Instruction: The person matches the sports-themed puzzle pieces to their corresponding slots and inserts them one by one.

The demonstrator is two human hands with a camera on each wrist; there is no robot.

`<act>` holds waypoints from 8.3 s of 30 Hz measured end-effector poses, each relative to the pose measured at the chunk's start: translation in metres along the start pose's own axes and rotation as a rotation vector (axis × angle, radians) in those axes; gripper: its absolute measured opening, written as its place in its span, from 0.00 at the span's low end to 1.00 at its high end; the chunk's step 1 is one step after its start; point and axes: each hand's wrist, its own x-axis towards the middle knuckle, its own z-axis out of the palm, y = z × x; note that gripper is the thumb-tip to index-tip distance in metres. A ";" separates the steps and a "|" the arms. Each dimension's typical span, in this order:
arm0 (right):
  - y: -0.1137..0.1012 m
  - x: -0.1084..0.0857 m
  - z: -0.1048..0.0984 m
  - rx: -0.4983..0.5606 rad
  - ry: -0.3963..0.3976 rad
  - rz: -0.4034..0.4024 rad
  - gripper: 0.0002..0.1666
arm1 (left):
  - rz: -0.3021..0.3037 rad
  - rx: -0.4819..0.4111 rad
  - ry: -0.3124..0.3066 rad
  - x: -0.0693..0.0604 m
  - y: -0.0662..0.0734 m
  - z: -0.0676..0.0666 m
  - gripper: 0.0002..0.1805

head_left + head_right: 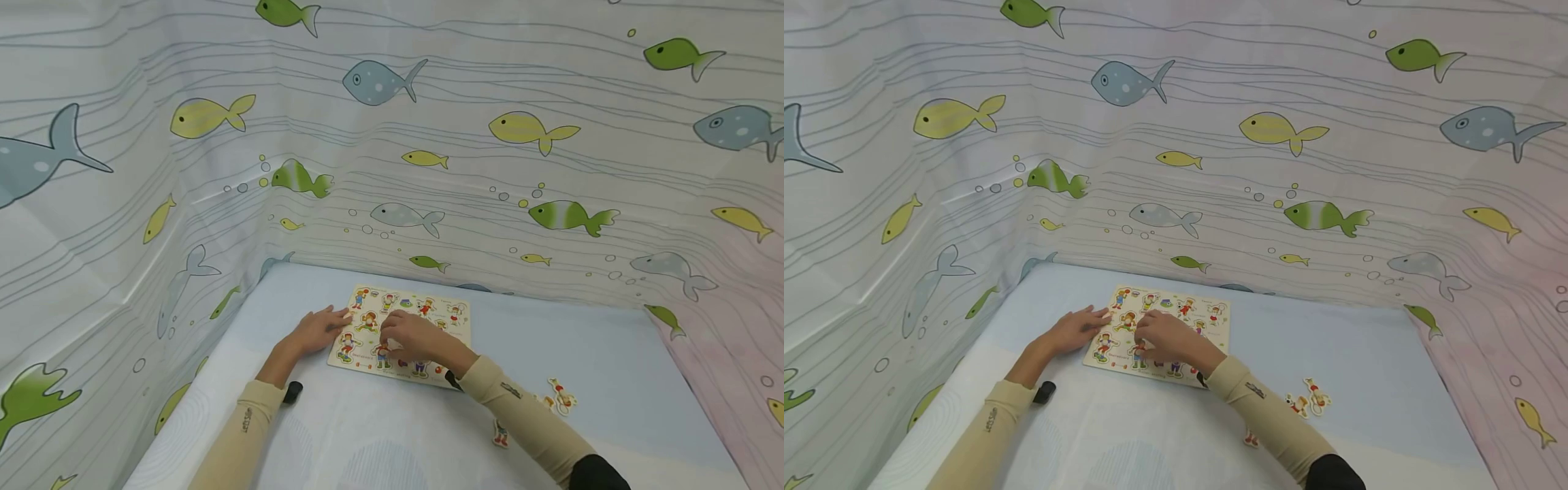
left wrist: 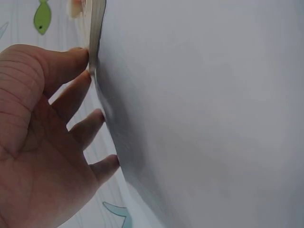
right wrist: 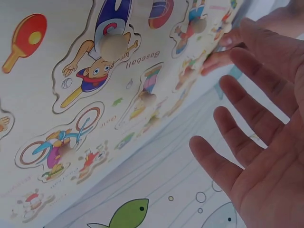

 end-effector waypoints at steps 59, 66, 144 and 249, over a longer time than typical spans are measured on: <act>0.025 -0.153 -0.039 0.256 -0.094 0.126 0.12 | 0.007 -0.010 0.006 -0.001 0.000 0.001 0.21; 0.033 -0.176 -0.040 0.283 -0.113 0.196 0.12 | -0.003 -0.014 0.004 0.000 -0.001 0.002 0.21; 0.090 -0.291 -0.001 0.106 -0.071 0.550 0.20 | -0.024 -0.038 -0.008 0.000 0.003 -0.002 0.21; 0.082 -0.161 -0.037 0.134 0.133 0.550 0.11 | -0.008 -0.024 -0.018 0.001 -0.002 0.005 0.22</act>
